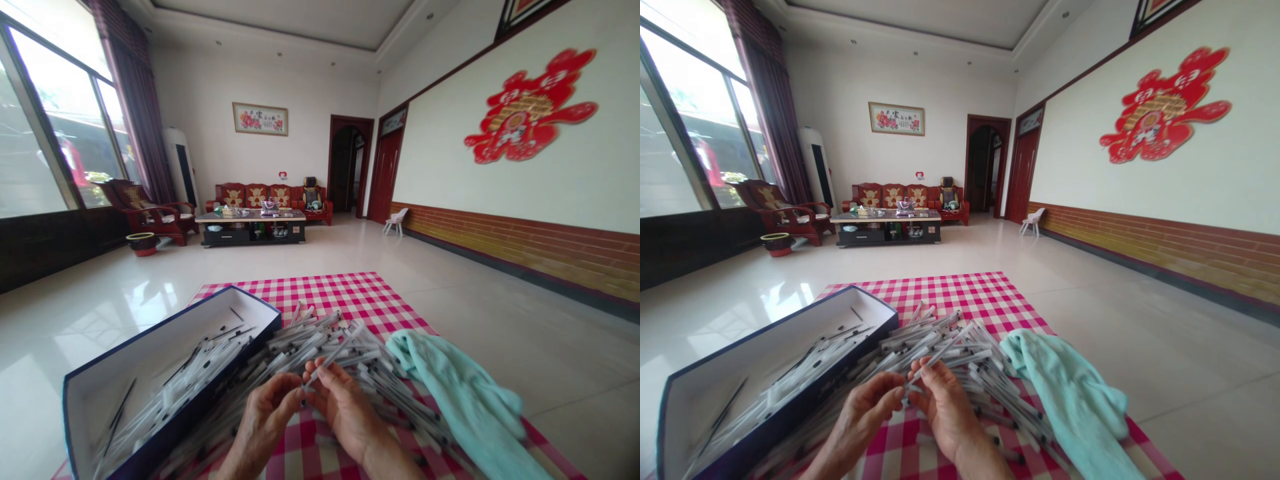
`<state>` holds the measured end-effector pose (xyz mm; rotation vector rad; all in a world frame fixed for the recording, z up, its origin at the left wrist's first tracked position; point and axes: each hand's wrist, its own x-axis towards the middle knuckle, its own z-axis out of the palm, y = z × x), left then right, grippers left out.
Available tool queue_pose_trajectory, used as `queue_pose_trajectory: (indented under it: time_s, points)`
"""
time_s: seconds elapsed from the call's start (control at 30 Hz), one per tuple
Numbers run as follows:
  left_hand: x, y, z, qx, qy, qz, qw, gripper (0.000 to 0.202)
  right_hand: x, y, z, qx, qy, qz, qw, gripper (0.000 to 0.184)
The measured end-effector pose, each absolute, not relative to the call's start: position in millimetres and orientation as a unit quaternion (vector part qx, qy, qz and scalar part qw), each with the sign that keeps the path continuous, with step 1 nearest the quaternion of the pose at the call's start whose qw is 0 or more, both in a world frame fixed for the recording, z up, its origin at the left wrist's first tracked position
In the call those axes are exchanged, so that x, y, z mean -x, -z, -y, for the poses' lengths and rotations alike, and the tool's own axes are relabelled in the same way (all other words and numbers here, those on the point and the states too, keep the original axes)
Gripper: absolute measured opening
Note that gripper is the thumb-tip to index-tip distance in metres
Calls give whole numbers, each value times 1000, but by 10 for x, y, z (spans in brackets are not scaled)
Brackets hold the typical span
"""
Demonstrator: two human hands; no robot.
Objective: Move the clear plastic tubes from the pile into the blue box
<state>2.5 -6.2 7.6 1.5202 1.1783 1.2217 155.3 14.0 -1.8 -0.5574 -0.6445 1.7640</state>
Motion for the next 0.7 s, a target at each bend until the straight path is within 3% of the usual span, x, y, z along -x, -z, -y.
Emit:
queue_pose_trajectory:
  time_s: [0.3,0.7]
  points:
    - [21,16,17,-632,-461,-520,345,28,-1496,144,-118,255,-752,255,552,27]
    - [398,-180,-59,-630,-448,-608,180,22,-1801,-14,-374,270,-684,205,646,28]
